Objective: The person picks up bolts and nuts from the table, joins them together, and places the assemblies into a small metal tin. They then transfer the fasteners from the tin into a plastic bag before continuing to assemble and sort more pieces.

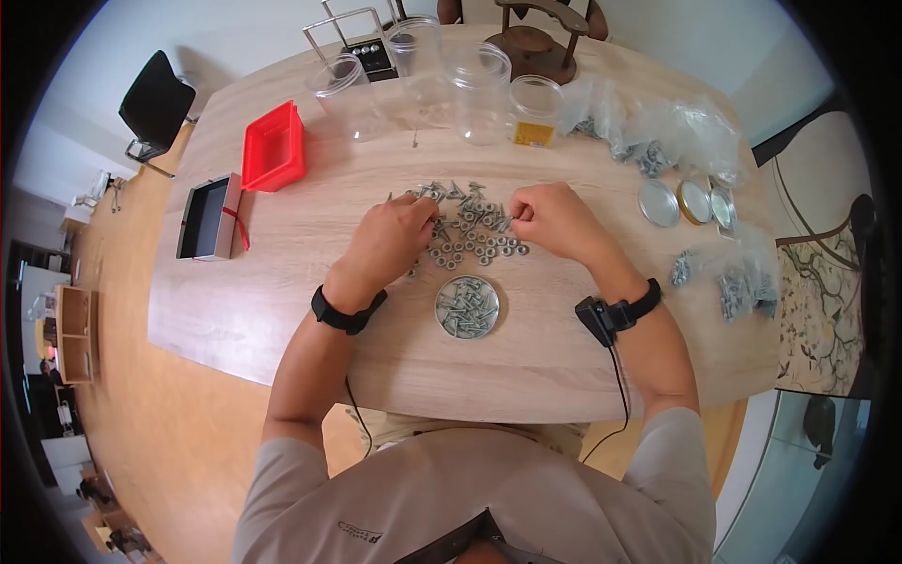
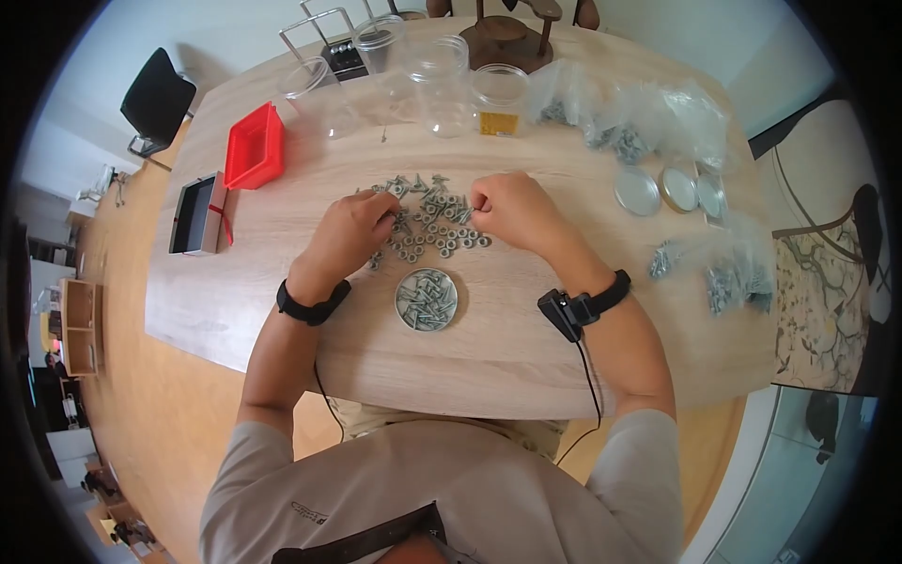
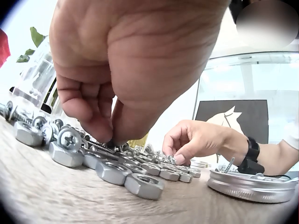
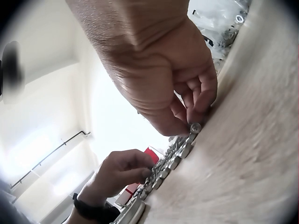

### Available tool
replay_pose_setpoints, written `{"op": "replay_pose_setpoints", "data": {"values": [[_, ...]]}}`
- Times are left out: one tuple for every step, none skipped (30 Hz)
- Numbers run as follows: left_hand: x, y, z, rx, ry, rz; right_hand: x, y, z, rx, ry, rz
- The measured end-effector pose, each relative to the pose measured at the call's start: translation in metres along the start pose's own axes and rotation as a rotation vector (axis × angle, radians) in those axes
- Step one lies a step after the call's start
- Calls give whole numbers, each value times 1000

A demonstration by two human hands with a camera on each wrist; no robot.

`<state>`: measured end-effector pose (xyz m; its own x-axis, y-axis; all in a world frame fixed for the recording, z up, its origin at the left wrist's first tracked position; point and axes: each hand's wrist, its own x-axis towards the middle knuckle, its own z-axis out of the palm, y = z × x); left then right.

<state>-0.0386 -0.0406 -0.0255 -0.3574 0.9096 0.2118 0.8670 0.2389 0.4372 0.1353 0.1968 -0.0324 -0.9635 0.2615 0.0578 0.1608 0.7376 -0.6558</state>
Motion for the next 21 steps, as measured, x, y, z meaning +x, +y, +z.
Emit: {"op": "replay_pose_setpoints", "data": {"values": [[0, -1, -2, -10, 3, -1, 1, 0, 0, 31, -4, 0], [-1, -2, -3, -22, 2, -5, 2, 2, 0, 76, -14, 16], [-1, -4, -4, -34, 1, -8, 2, 5, 0, 120, -22, 32], [0, -4, -4, -48, -2, -8, 3, 6, 0, 163, -30, 51], [0, -4, -6, -59, 3, -24, 3, 7, -1, 195, -37, 75], [0, -3, -8, -72, 7, -40, 3, 7, -1, 227, -45, 99], [0, -2, -10, -85, 11, -58, 3, 7, -2, 259, -53, 124], [-1, -2, -11, -102, 19, -47, 3, 6, -2, 246, -54, 129], [-1, -2, -12, -119, 29, -35, 3, 5, -3, 232, -54, 133], [0, 2, -16, -135, 39, -23, 4, 4, -4, 218, -52, 135], [0, 7, -22, -199, -39, -62, 4, 4, -5, 215, -58, 138], [-1, 13, -29, -264, -118, -101, 5, 4, -5, 213, -64, 141], [-3, 20, -36, -329, -199, -140, 5, 4, -6, 212, -69, 146], [-4, 25, -38, -399, -269, -128, 5, 4, -6, 229, -76, 143], [-6, 29, -40, -469, -339, -117, 5, 4, -8, 245, -84, 139], [-8, 32, -42, -538, -406, -105, 5, 3, -8, 261, -92, 133], [-9, 37, -44, -525, -448, -84, 6, 4, -8, 274, -105, 140], [-9, 42, -47, -511, -489, -63, 6, 6, -7, 286, -118, 146], [-9, 44, -47, -497, -530, -41, 7, 5, -7, 298, -131, 152], [-8, 43, -43, -487, -429, -67, 6, 4, -8, 403, -173, 165], [-6, 39, -37, -477, -328, -94, 5, 2, -10, 508, -215, 178]]}}
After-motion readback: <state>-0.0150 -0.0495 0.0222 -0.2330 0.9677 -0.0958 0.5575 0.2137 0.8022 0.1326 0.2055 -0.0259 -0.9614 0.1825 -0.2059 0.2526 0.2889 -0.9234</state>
